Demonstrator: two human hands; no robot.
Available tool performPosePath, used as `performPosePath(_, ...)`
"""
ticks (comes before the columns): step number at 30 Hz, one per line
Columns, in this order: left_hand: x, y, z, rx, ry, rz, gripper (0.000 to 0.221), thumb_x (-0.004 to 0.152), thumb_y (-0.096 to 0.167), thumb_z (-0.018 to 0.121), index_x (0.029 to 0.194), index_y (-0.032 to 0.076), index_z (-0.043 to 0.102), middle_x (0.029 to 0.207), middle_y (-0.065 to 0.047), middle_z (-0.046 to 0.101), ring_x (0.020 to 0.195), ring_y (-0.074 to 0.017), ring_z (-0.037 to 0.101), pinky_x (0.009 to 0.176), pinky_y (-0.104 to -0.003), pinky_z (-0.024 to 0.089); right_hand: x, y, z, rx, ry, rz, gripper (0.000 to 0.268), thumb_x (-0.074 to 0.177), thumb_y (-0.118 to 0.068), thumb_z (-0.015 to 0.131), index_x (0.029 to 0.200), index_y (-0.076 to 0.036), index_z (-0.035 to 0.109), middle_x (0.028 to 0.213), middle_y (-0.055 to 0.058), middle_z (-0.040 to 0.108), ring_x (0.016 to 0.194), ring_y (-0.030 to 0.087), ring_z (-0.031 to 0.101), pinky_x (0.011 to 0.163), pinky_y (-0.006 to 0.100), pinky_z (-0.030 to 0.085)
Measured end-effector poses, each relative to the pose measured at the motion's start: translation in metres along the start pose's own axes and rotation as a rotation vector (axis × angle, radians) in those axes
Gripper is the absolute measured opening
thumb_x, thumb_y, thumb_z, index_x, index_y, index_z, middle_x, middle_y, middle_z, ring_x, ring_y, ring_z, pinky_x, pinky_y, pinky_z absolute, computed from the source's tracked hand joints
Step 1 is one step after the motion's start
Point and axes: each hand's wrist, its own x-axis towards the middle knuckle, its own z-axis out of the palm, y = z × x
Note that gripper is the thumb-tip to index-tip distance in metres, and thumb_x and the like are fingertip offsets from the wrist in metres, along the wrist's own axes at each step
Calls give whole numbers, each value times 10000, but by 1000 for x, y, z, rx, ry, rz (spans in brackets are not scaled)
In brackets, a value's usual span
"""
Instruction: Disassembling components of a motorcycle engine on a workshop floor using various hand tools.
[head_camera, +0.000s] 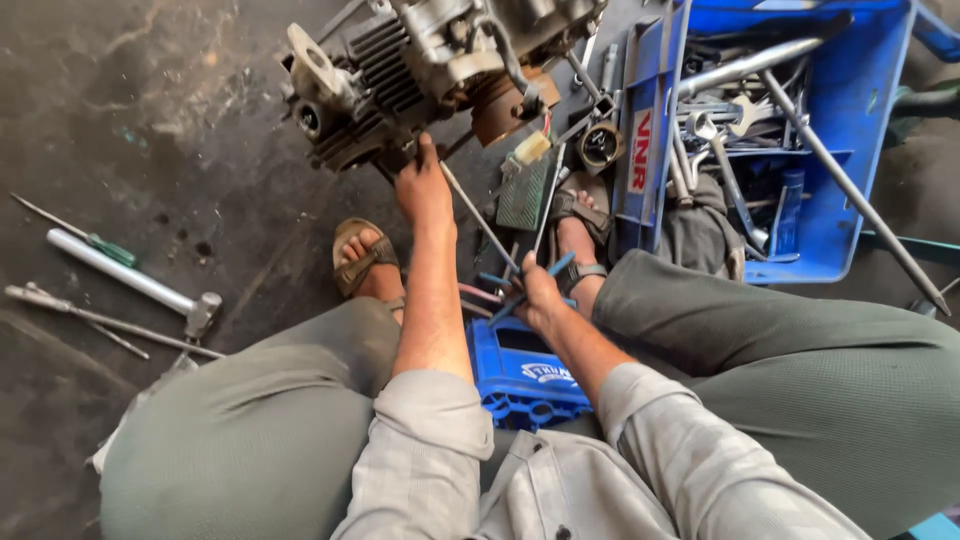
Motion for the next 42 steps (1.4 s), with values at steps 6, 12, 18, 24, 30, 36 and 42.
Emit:
performPosePath(6, -58, 145, -72, 425, 11, 11, 481, 891, 607, 586, 916, 168, 781, 962, -143, 763, 885, -379, 714, 728, -515, 544, -24, -5, 9, -57, 124, -34, 451, 1011, -555, 553, 1037, -105, 567, 809, 66, 535, 608, 219, 500, 578, 430, 466)
performPosePath(12, -50, 219, -128, 255, 361, 320, 446, 1028, 528, 540, 901, 118, 662, 906, -89, 737, 827, -263, 739, 710, -457, 537, -45, -9, 12, -71, 140, -52, 447, 1030, -526, 538, 1066, -84, 592, 834, 87, 592, 592, 219, 537, 567, 438, 478)
performPosePath(18, 29, 170, -127, 381, 260, 676, 369, 1032, 339, 582, 1332, 126, 553, 1255, -150, 655, 1115, -353, 641, 888, -482, 522, -32, -14, 29, -73, 163, -33, 445, 1030, -516, 537, 1143, -90, 602, 956, 91, 613, 705, 228, 554, 678, 472, 498)
performPosePath(24, 44, 160, -127, 450, 78, 733, 355, 1086, 218, 516, 1416, 102, 454, 1358, -186, 616, 1232, -398, 593, 1007, -512, 479, 2, -3, 24, 113, 151, -50, 387, 1031, -424, 575, 1212, -85, 622, 1079, 90, 630, 880, 238, 614, 771, 468, 527)
performPosePath(30, 38, 169, -131, 547, 69, 620, 445, 1063, 235, 515, 1436, 110, 308, 1404, -205, 565, 1244, -426, 575, 1013, -531, 455, -8, -9, -6, 223, 127, -23, 419, 1019, -359, 606, 1261, -18, 632, 1193, 154, 642, 1011, 270, 627, 844, 474, 527)
performPosePath(36, 77, 184, -123, 663, 47, 594, 440, 1073, 244, 543, 1400, 69, 306, 1401, -284, 544, 1239, -499, 556, 1017, -574, 433, -54, -60, 37, 328, 109, -18, 468, 1006, -350, 629, 1301, 10, 589, 1259, 173, 617, 1087, 273, 613, 905, 455, 509)
performPosePath(42, 59, 191, -137, 672, -65, 488, 390, 1069, 244, 504, 1377, 76, 333, 1379, -272, 569, 1271, -459, 557, 1068, -622, 335, -77, -48, 37, 361, 148, 2, 527, 992, -341, 653, 1341, 39, 546, 1325, 191, 593, 1163, 277, 600, 966, 436, 491)
